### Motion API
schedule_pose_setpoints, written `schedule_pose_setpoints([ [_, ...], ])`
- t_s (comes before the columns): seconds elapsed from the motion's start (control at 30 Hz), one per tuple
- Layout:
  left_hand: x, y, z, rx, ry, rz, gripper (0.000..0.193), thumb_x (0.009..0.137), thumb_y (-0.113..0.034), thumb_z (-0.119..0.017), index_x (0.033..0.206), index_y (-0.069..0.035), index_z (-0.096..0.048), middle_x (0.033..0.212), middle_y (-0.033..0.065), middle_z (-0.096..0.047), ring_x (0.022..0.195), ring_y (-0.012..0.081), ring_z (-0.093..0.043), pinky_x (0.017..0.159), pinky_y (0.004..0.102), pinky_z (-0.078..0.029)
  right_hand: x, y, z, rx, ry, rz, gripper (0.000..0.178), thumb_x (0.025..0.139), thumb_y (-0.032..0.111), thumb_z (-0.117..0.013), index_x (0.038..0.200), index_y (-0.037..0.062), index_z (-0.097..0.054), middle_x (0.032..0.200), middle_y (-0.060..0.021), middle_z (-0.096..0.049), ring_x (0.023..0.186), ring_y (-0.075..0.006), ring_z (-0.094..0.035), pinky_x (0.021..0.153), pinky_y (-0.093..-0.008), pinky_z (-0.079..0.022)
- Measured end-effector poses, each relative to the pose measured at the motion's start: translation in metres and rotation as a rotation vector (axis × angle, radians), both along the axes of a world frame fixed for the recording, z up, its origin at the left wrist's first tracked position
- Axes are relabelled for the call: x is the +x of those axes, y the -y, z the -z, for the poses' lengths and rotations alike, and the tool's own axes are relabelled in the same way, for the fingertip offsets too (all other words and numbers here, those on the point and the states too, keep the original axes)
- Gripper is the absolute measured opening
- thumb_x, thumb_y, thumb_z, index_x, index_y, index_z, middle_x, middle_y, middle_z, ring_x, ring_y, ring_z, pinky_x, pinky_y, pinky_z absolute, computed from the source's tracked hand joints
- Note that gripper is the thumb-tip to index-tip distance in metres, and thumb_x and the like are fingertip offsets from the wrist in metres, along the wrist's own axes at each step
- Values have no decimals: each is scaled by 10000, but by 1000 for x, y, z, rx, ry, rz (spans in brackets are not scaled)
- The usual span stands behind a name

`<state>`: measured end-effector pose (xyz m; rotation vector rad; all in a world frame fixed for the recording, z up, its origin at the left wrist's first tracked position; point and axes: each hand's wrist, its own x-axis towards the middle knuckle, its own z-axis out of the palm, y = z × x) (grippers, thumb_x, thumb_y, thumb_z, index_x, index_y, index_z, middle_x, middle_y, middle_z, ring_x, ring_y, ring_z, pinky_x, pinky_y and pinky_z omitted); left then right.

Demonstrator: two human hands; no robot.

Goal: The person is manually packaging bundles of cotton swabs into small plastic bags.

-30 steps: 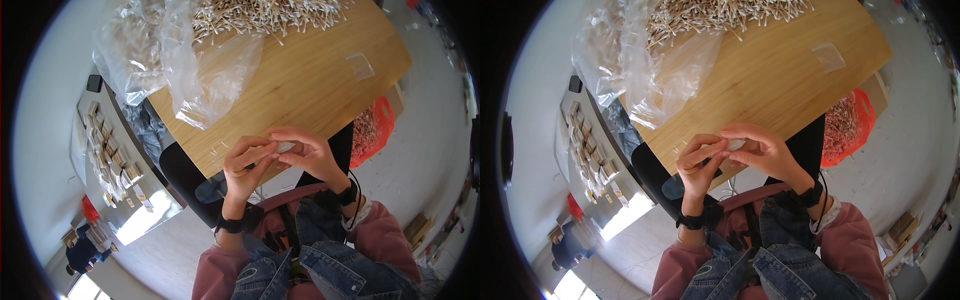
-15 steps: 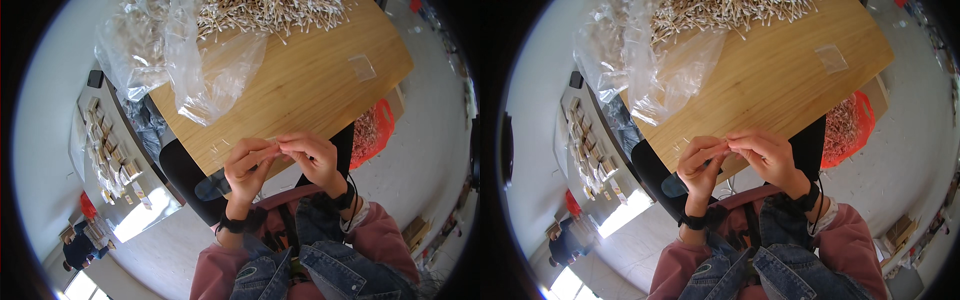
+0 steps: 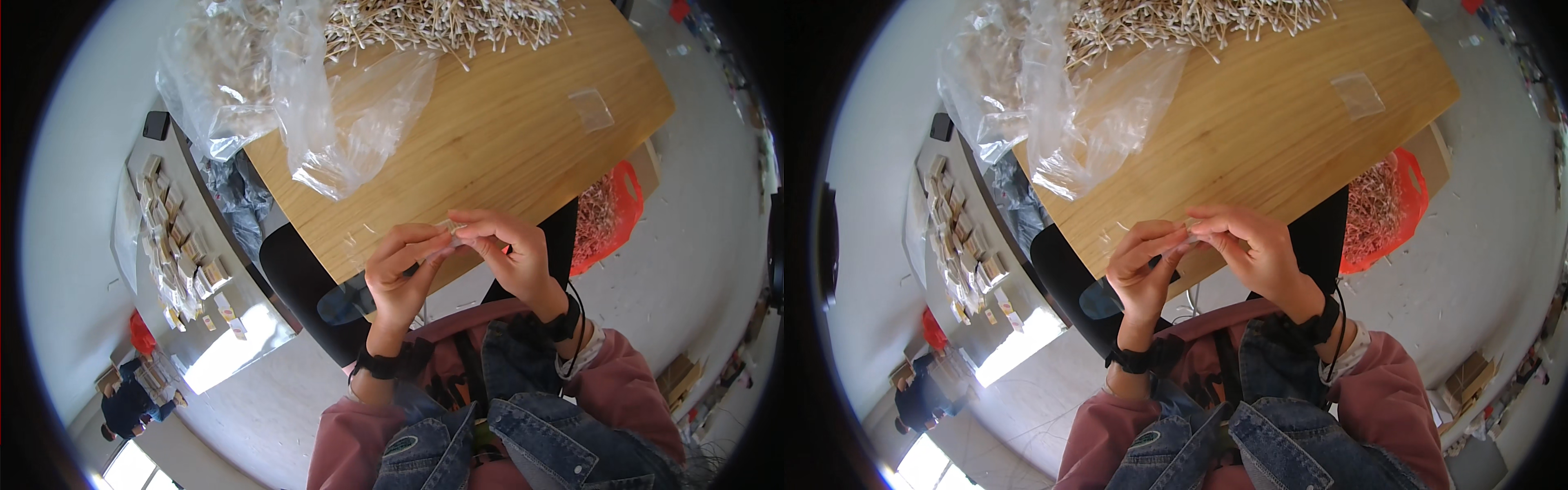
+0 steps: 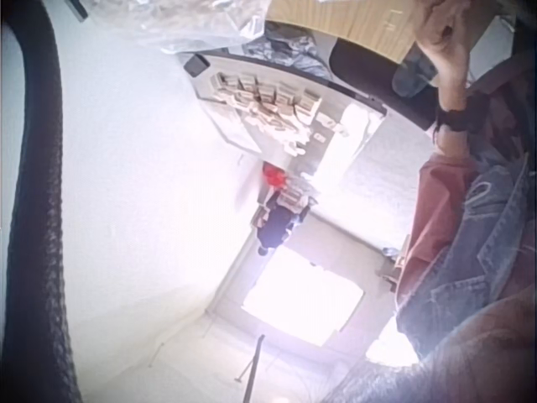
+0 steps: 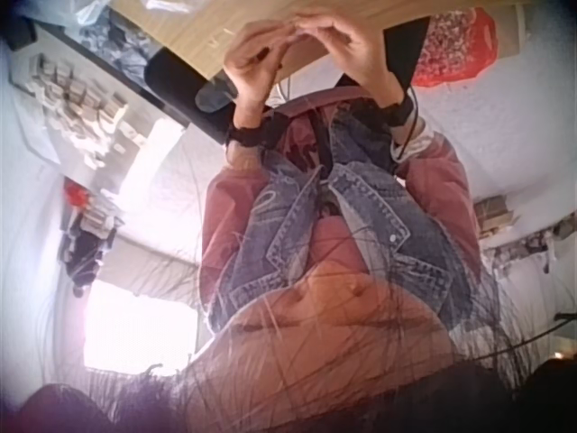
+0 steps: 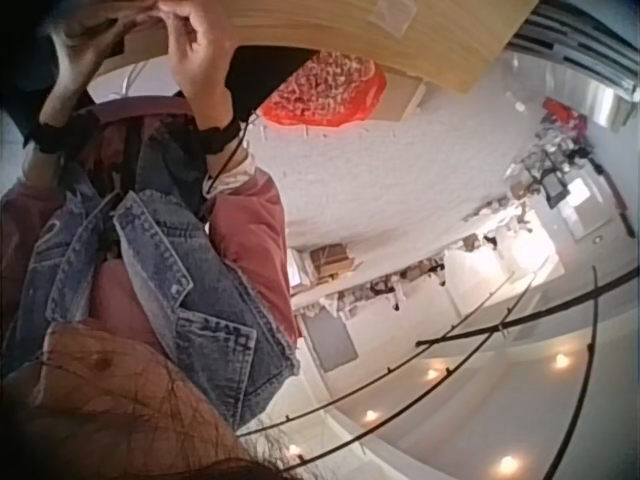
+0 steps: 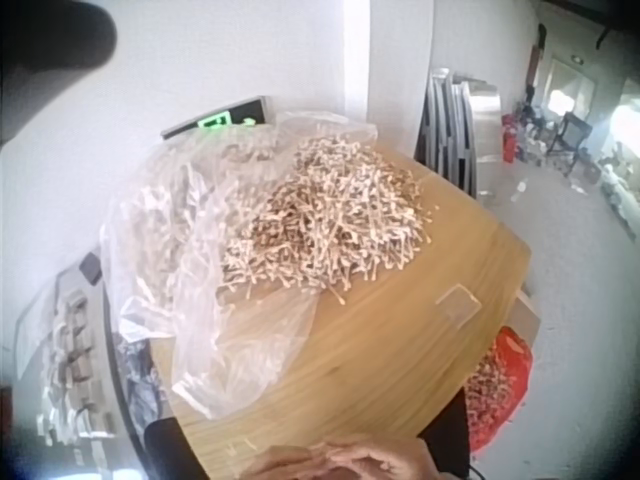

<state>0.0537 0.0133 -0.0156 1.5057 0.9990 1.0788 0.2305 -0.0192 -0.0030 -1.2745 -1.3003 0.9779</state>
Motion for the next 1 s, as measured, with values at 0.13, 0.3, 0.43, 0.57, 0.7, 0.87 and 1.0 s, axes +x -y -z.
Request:
schedule_pose_setpoints([
  [0.13, 3, 1, 2, -13, 26, -67, 212, 751, 66, -781, 943, -21, -767, 970, 99, -716, 887, 206, -683, 759, 294, -548, -1, -2, 3, -29, 23, 1, 53, 911, -13, -656, 960, -20, -675, 1122, -177, -710, 909, -192, -713, 769, -287, -569],
  [0.3, -2, 1, -6, 84, -101, -89, 183, 745, 53, -793, 912, -14, -758, 955, 97, -717, 873, 210, -686, 753, 292, -549, -1, -3, -6, -23, 151, -41, 50, 910, -17, -653, 957, -15, -668, 1093, -186, -718, 868, -190, -721, 741, -287, -569],
  [0.43, -1, 10, -14, 59, -101, -129, 167, 740, 46, -800, 890, -7, -750, 943, 95, -719, 855, 207, -689, 746, 286, -548, -3, 4, -1, 81, 197, 19, 70, 886, 36, -688, 948, 36, -658, 1016, -140, -733, 760, -247, -721, 613, -299, -542],
  [0.57, -3, 22, -13, 22, -224, -208, 153, 739, 38, -810, 875, 0, -750, 925, 97, -727, 839, 196, -695, 743, 283, -544, -7, 12, -10, 125, 241, 12, 51, 895, 50, -682, 921, 33, -642, 999, -135, -737, 743, -252, -721, 597, -304, -541],
  [0.7, 0, 28, -19, 46, -103, -254, 119, 766, 17, -802, 873, 13, -749, 917, 107, -731, 836, 179, -691, 748, 280, -533, -5, 11, -8, 107, 249, 20, 57, 898, 49, -678, 908, 25, -628, 976, -138, -740, 718, -236, -720, 589, -291, -537],
  [0.87, 3, 41, -5, -127, -14, -283, 85, 789, 12, -787, 862, 19, -744, 915, 100, -727, 827, 165, -671, 769, 270, -516, -8, 23, 4, 101, 207, 32, 61, 912, 47, -663, 935, 11, -620, 946, -148, -740, 696, -212, -719, 588, -276, -537],
  [1.0, 4, 45, 5, -188, 95, -268, 99, 800, 13, -778, 887, 17, -730, 932, 90, -719, 871, 153, -656, 799, 262, -503, -14, 33, 4, 79, 119, 54, 75, 948, 65, -631, 983, -2, -623, 1004, -134, -737, 762, -166, -722, 611, -261, -540],
])
